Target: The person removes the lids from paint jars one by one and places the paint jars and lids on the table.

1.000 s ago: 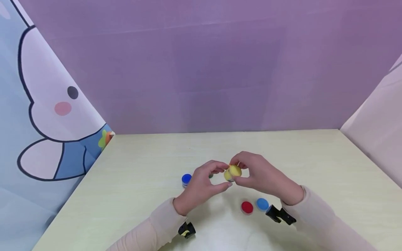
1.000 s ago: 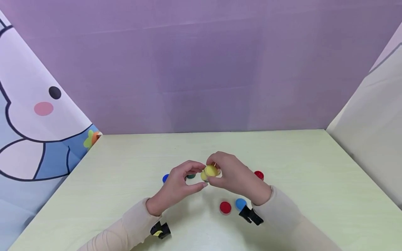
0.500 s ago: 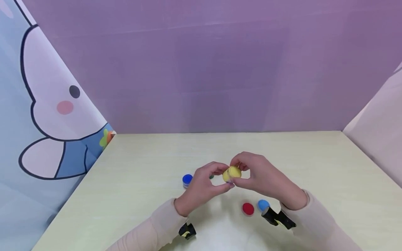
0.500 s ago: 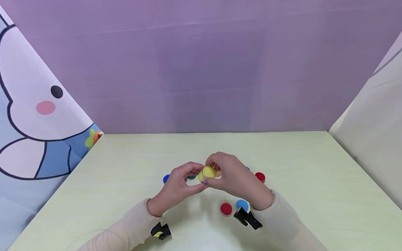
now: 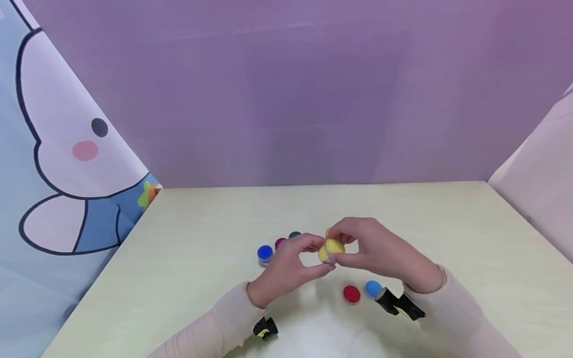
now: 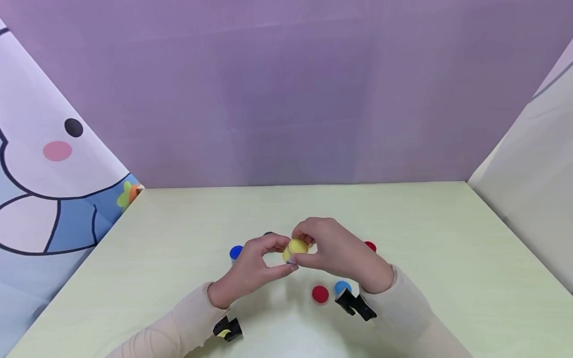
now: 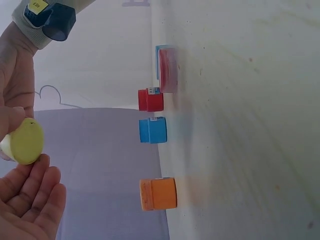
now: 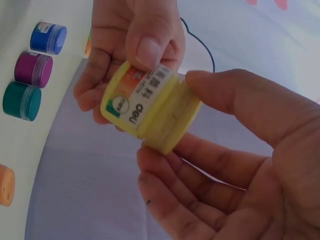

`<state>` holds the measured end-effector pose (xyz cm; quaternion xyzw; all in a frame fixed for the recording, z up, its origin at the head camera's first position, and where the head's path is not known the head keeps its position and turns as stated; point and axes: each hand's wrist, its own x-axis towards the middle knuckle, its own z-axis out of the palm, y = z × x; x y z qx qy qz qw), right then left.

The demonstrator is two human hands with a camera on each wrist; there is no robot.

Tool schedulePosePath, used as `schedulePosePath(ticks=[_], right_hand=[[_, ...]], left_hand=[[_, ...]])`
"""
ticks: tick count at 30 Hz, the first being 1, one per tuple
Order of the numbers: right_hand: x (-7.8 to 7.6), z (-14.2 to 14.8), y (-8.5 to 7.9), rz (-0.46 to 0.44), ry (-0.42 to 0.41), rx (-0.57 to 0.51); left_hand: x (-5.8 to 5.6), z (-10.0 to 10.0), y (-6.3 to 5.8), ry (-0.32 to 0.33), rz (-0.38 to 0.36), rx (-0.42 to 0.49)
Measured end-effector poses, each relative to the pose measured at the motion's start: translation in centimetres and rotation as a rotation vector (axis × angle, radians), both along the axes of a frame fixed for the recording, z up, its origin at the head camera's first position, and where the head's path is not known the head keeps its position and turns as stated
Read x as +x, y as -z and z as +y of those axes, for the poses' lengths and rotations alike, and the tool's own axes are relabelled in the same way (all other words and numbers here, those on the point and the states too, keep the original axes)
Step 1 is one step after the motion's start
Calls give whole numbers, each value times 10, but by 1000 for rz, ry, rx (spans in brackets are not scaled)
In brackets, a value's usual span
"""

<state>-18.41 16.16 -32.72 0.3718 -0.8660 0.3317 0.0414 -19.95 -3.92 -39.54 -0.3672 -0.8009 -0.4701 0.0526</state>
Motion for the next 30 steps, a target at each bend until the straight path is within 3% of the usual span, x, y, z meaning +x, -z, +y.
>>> schedulePosePath(ticks=[13, 23, 30], right_hand=[[-3, 4, -2, 117, -127, 10], [-2, 9, -1, 96, -233, 47], [-2, 10, -4, 72, -264, 70]], left_hand=[[1, 1, -1, 44, -27, -21], [4, 0, 2, 60, -74, -9], [3, 1, 3, 67, -58, 4]])
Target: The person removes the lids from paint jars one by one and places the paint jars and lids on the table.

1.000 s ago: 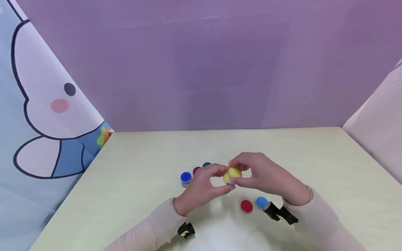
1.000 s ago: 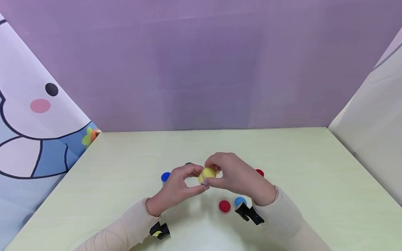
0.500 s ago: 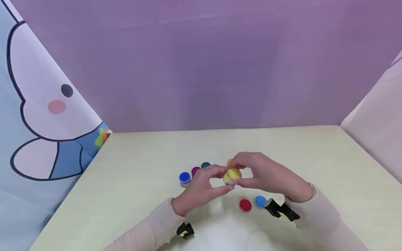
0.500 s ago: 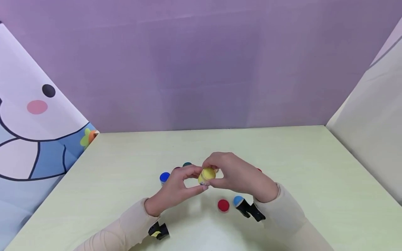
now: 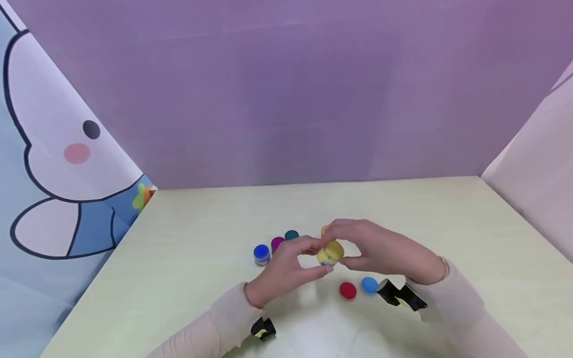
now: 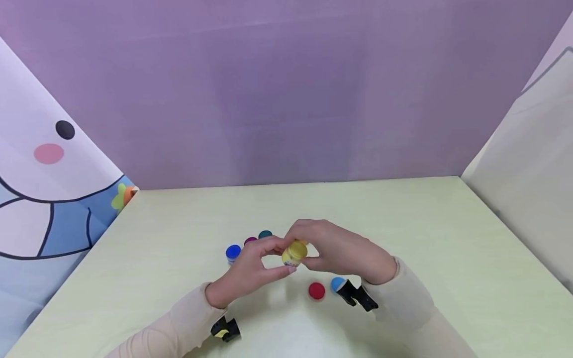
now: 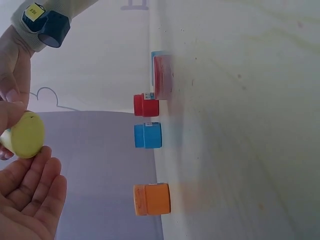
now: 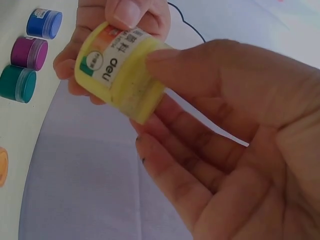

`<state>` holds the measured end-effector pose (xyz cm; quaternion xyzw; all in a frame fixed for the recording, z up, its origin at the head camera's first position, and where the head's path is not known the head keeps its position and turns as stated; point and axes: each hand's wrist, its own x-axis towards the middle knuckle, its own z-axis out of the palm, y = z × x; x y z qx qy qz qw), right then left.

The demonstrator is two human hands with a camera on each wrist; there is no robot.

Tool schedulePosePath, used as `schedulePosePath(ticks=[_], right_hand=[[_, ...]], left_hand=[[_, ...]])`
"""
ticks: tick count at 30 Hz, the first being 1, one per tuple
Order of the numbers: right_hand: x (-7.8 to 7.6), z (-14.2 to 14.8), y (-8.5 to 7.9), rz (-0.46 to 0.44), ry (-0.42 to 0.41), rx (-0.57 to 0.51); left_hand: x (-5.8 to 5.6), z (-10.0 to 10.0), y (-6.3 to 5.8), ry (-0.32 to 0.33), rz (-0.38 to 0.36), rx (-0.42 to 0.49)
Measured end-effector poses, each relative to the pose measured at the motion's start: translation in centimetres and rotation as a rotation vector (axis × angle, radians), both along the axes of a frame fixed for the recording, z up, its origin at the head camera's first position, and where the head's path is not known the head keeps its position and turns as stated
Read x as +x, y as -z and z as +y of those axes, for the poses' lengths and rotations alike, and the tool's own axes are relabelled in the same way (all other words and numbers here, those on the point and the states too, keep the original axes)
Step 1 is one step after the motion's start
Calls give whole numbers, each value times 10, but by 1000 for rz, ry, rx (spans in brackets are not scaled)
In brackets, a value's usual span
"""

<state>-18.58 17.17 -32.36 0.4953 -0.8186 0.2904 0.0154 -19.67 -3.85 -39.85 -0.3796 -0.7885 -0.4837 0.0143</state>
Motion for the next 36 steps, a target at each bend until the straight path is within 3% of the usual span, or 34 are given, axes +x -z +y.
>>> schedulePosePath(ticks=[4, 11, 15, 22, 36], right_hand=[[0, 0, -1, -24, 24, -3], [2, -3, 1, -121, 300, 5], [3, -6, 4, -201, 372, 1], [4, -10, 2, -230, 387, -28], [4, -10, 1, -175, 340, -1]], left_hand=[[-1, -1, 0, -1, 13, 5], [-2, 1, -2, -28, 27, -22], [0, 1, 0, -47, 18, -36], [0, 1, -1, -58, 15, -31], [0, 1, -2, -47, 16, -22]])
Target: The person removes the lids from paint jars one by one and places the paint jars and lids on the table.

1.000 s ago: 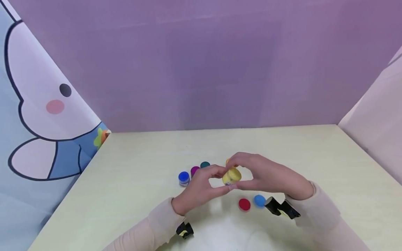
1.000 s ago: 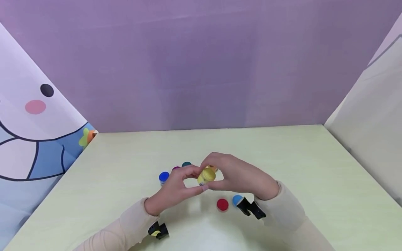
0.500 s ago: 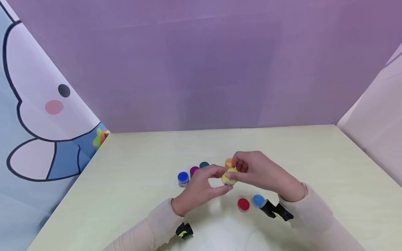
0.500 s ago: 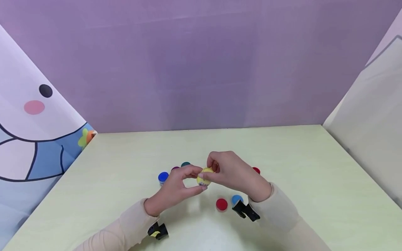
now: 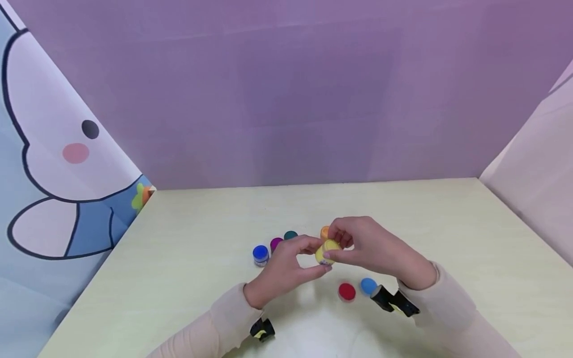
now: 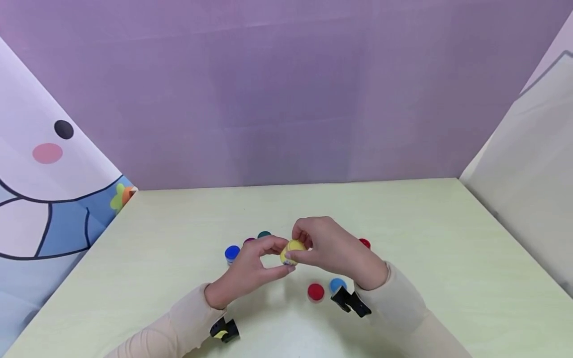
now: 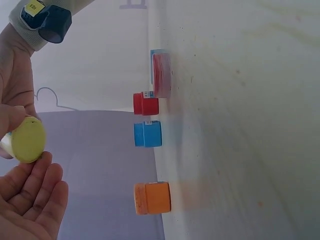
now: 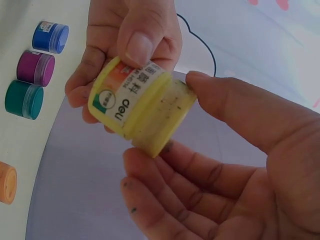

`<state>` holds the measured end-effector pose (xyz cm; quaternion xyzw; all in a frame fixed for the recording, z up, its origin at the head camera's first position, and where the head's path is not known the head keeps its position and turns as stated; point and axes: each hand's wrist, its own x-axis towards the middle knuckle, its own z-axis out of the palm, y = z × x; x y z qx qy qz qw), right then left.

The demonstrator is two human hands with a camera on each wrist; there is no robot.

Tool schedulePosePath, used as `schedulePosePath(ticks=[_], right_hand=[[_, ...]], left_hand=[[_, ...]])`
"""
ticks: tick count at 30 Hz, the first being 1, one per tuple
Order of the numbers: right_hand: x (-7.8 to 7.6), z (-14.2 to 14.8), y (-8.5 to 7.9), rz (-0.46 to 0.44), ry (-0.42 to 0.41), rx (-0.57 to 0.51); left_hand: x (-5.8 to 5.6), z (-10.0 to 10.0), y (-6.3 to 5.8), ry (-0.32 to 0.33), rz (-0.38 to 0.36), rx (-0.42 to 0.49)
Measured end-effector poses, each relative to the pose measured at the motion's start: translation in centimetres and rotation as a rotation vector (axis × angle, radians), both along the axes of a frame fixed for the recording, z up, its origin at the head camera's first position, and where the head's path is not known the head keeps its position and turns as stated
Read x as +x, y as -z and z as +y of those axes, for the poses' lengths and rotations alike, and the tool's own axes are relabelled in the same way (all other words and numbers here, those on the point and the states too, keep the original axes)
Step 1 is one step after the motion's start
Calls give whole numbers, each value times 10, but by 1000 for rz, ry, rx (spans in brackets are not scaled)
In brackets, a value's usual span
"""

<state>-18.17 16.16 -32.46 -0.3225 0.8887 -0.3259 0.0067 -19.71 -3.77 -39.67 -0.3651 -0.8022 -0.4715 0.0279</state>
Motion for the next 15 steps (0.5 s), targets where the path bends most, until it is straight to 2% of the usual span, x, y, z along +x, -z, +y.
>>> schedulePosePath(ticks=[10, 15], right_hand=[[1, 1, -2, 95, -123, 6], [3, 2, -3, 81, -136, 2]], left_hand=[[2, 0, -2, 16, -46, -1], [3, 0, -1, 38, -54, -9]])
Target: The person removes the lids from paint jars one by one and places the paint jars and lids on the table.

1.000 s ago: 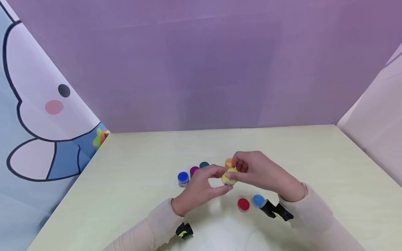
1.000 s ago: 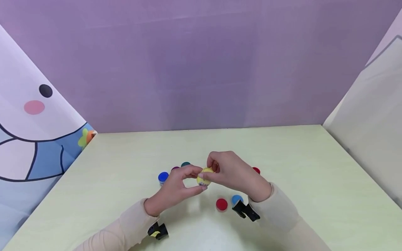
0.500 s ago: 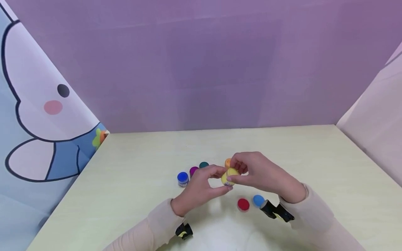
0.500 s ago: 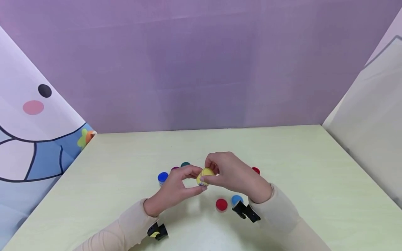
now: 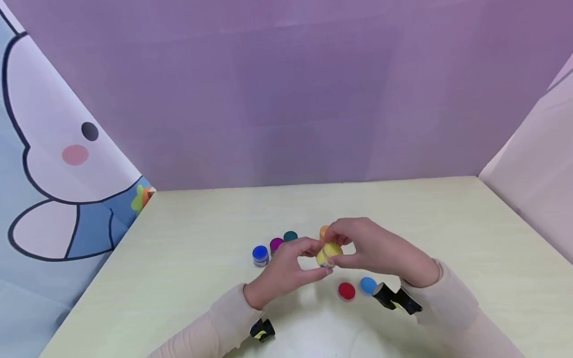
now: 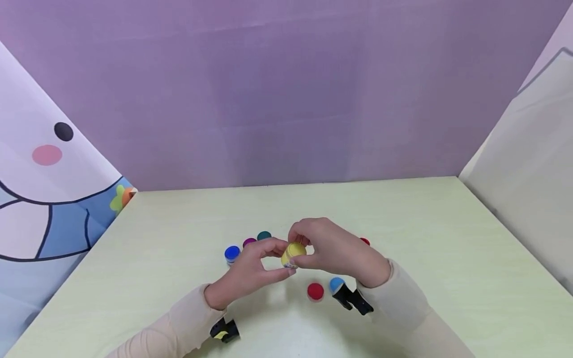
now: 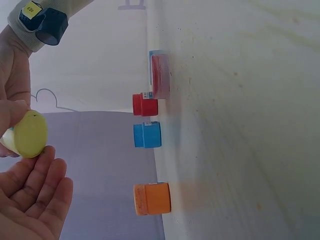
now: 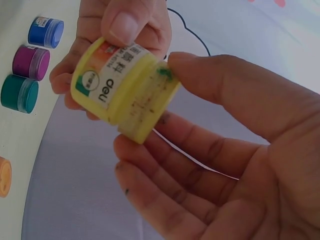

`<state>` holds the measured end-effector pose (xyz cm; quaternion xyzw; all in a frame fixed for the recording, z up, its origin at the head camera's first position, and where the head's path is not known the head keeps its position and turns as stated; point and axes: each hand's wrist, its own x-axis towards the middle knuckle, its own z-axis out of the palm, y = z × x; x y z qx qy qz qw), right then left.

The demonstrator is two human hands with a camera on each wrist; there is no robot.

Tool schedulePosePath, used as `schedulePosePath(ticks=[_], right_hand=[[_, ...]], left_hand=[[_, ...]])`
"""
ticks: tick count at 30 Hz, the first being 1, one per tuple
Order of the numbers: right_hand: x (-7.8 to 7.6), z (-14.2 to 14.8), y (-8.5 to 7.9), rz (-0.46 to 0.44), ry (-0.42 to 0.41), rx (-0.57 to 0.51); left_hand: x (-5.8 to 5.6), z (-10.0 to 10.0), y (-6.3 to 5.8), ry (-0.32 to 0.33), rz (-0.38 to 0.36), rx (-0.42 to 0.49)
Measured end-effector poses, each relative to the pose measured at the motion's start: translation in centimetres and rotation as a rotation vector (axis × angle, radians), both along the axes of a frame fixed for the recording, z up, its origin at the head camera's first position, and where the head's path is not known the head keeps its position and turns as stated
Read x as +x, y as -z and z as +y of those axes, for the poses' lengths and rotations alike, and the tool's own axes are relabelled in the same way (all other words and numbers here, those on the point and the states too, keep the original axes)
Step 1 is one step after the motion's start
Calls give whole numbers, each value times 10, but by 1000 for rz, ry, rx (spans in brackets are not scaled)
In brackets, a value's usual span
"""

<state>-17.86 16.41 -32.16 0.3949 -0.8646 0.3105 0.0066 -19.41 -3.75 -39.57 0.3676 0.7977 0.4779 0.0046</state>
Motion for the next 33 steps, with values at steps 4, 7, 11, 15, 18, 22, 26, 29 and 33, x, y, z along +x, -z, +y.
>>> schedulePosePath(ticks=[4, 7, 11, 15, 18, 22, 26, 29, 33], right_hand=[[-1, 1, 0, -16, -19, 0], [0, 2, 0, -20, -31, 6], [0, 3, -1, -34, -59, 19], [1, 5, -2, -29, -87, 40], [2, 6, -1, -2, -116, 48], [2, 6, 0, 41, -176, 44], [1, 6, 0, 76, -215, 36], [1, 5, 0, 69, -195, 22], [1, 3, 0, 17, -81, 25]], left_hand=[[0, 1, 0, 8, 3, -8], [0, 0, 0, 14, 3, -11], [1, 0, 0, 26, -12, -13], [2, -1, 0, 36, -12, -19], [3, -1, 1, 42, -10, -19], [3, -1, 2, 55, -10, -14], [2, -1, 3, 68, 3, -9], [2, -1, 2, 61, 3, -13], [2, -1, 2, 26, -12, -21]])
